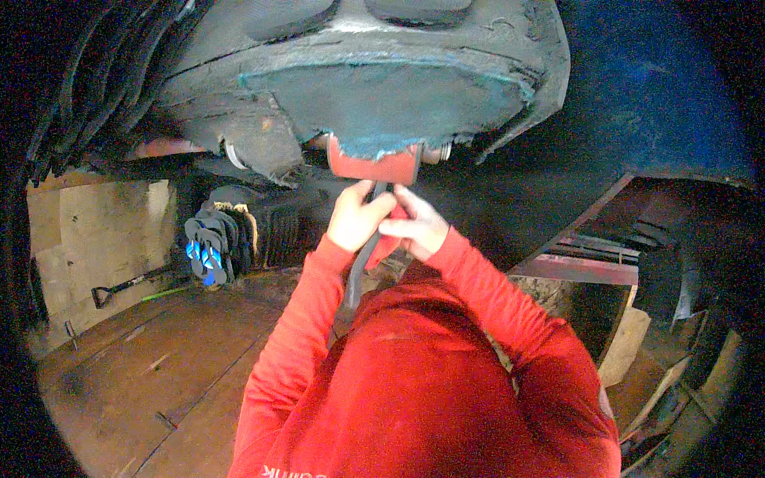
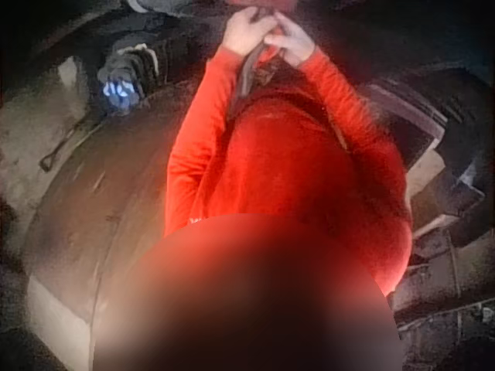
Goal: The person repeatedly presses the soles of multiple sandals against a rotating grinding wheel to smooth or shape the bottom surface. They handle each sandal one at a time, rotating it to treat different areas, then place it on a nearby pile before picking up the next.
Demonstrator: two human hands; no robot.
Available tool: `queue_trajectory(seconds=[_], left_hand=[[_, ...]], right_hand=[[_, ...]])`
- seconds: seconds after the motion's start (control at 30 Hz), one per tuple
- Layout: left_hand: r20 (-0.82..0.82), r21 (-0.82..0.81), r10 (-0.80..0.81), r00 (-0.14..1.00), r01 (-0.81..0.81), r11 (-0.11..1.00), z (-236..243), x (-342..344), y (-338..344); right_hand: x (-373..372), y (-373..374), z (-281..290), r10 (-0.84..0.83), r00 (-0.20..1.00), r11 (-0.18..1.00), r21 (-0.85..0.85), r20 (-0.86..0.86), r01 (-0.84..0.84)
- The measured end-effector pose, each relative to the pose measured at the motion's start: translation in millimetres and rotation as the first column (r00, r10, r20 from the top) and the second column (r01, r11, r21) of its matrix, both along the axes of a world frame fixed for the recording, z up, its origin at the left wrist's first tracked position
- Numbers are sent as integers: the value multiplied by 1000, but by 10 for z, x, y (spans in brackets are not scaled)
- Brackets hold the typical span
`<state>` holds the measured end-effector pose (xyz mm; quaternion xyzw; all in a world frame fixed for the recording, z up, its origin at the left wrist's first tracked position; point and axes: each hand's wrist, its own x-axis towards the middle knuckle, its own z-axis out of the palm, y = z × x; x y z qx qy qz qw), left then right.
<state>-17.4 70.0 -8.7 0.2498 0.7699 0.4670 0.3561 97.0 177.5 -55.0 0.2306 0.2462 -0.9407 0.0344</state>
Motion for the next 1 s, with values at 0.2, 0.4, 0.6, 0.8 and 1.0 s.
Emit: queue_trajectory(seconds=[0.2, 0.4, 0.6, 0.8, 1.0], left_hand=[[662, 363, 102, 742, -437, 823, -217, 388, -382], [20, 232, 303, 953, -300, 926, -236, 349, -294], [-393, -118, 124, 911, -183, 976, 8, 169, -60], [-470, 123, 300, 830, -275, 954, 146, 306, -204], [-613, -5, 116, 781, -151, 989, -59, 150, -90]], right_hand=[[185, -135, -100, 263, 958, 98, 991, -118, 95], [240, -333, -227, 225, 974, 45, 999, -3, -7], [68, -246, -196, 245, 963, 732, 673, -117, -104], [155, -276, -163, 305, 949, 395, 917, -77, -52], [88, -298, -195, 227, 965, 727, 682, -130, -79]])
